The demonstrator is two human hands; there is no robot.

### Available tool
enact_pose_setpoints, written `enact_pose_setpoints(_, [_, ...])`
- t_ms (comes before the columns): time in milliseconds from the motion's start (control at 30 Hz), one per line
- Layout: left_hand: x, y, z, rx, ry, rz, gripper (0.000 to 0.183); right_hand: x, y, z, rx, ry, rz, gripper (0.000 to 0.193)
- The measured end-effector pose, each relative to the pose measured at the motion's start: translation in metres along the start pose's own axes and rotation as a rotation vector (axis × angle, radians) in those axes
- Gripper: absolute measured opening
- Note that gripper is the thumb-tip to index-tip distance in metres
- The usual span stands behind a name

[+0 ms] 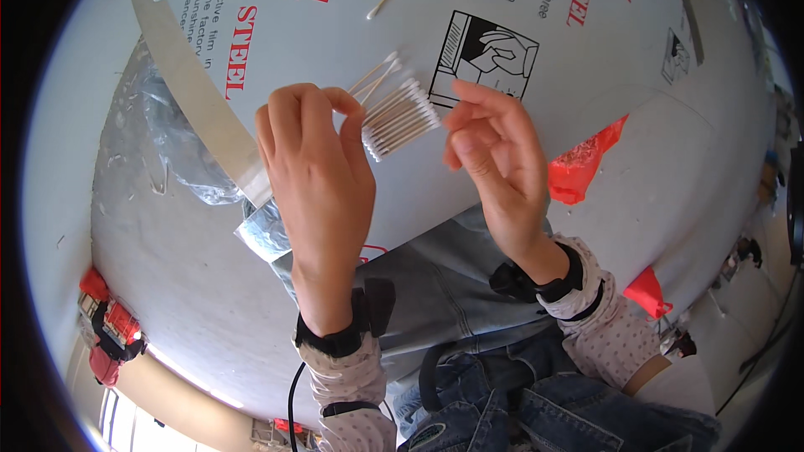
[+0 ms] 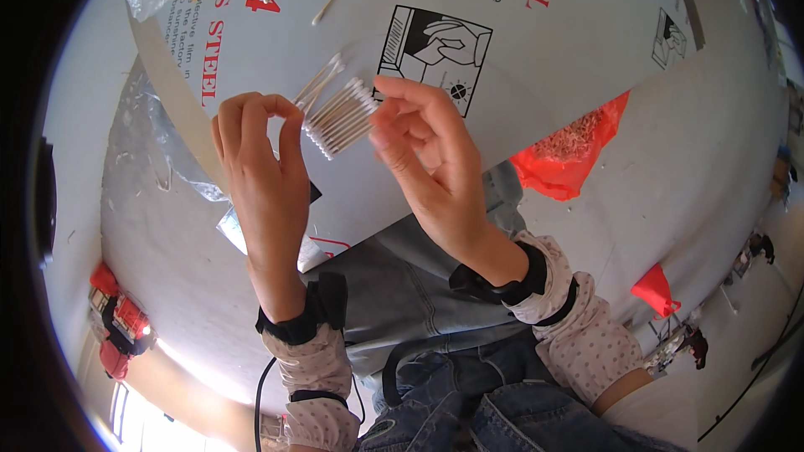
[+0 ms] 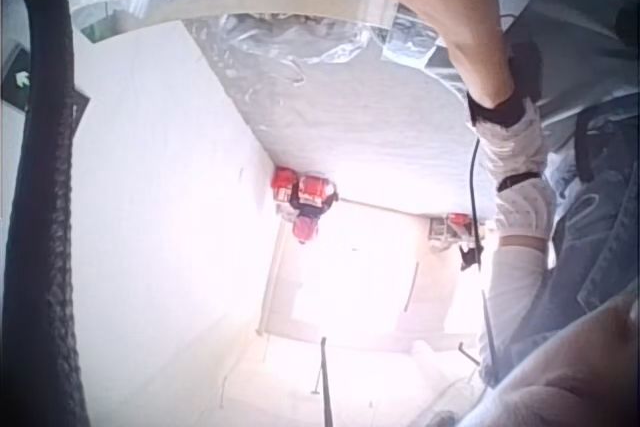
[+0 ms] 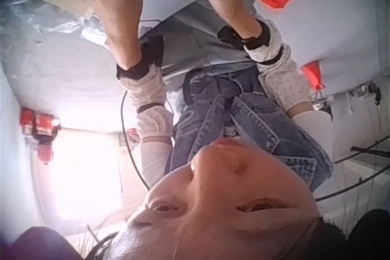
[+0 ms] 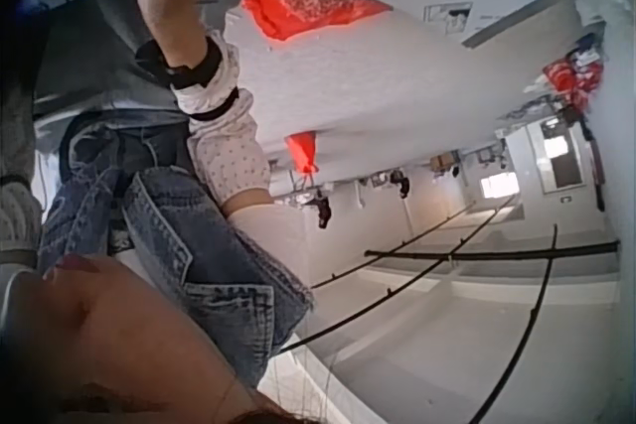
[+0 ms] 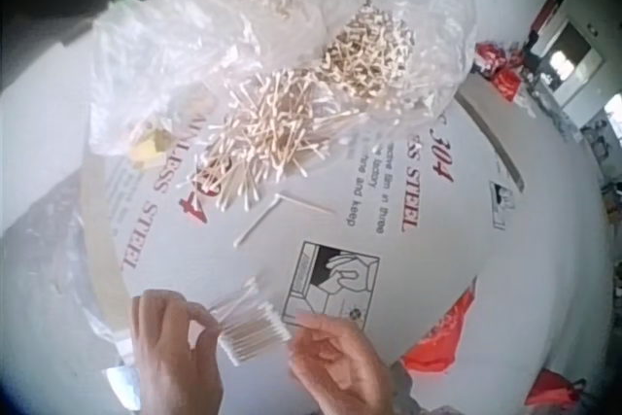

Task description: Organizing cotton swabs into a plastic container.

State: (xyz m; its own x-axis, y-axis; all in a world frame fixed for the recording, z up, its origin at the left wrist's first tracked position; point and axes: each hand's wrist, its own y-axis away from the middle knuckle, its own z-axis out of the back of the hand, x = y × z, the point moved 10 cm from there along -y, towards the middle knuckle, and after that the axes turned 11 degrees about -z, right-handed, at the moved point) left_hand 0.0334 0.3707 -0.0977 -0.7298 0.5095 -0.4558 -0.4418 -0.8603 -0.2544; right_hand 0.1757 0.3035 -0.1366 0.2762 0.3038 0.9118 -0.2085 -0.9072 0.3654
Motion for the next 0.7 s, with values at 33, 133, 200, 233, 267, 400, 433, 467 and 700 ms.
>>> enact_pose_setpoints(33, [-0.003, 0.006, 0.0, 0.002, -0.001, 0.0, 0.013, 0.001, 0.001, -0.002, 0.0, -0.002, -0.001, 0.026])
enact_pose_setpoints(133, [-0.016, 0.027, -0.004, 0.053, 0.13, 0.021, 0.016, -0.02, 0.003, -0.015, 0.129, -0.193, -0.193, 0.024])
enact_pose_setpoints(200, [-0.021, 0.043, -0.005, 0.036, 0.211, 0.027, 0.016, -0.035, 0.007, -0.023, 0.226, -0.106, -0.248, 0.02])
enact_pose_setpoints(233, [-0.023, 0.053, -0.008, 0.02, 0.306, 0.037, 0.016, -0.036, 0.008, -0.022, 0.227, -0.106, -0.251, 0.02])
enact_pose_setpoints(267, [-0.028, 0.06, -0.009, 0.021, 0.306, 0.04, 0.016, -0.039, 0.009, -0.018, 0.209, -0.149, -0.283, 0.019])
enact_pose_setpoints(400, [-0.003, 0.094, -0.02, -0.174, 0.954, 0.564, 0.02, -0.047, 0.012, -0.011, 0.189, -0.271, -0.431, 0.022])
enact_pose_setpoints(433, [-0.002, 0.098, -0.024, -0.205, 1.088, 0.629, 0.023, -0.046, 0.012, -0.01, 0.188, -0.27, -0.431, 0.022])
enact_pose_setpoints(467, [-0.002, 0.099, -0.024, -0.205, 1.089, 0.629, 0.023, -0.046, 0.013, -0.011, 0.207, -0.313, -0.45, 0.023])
enact_pose_setpoints(700, [-0.001, 0.108, -0.032, -0.274, 1.355, 0.675, 0.019, -0.037, 0.022, -0.017, 0.229, -0.301, -0.447, 0.023])
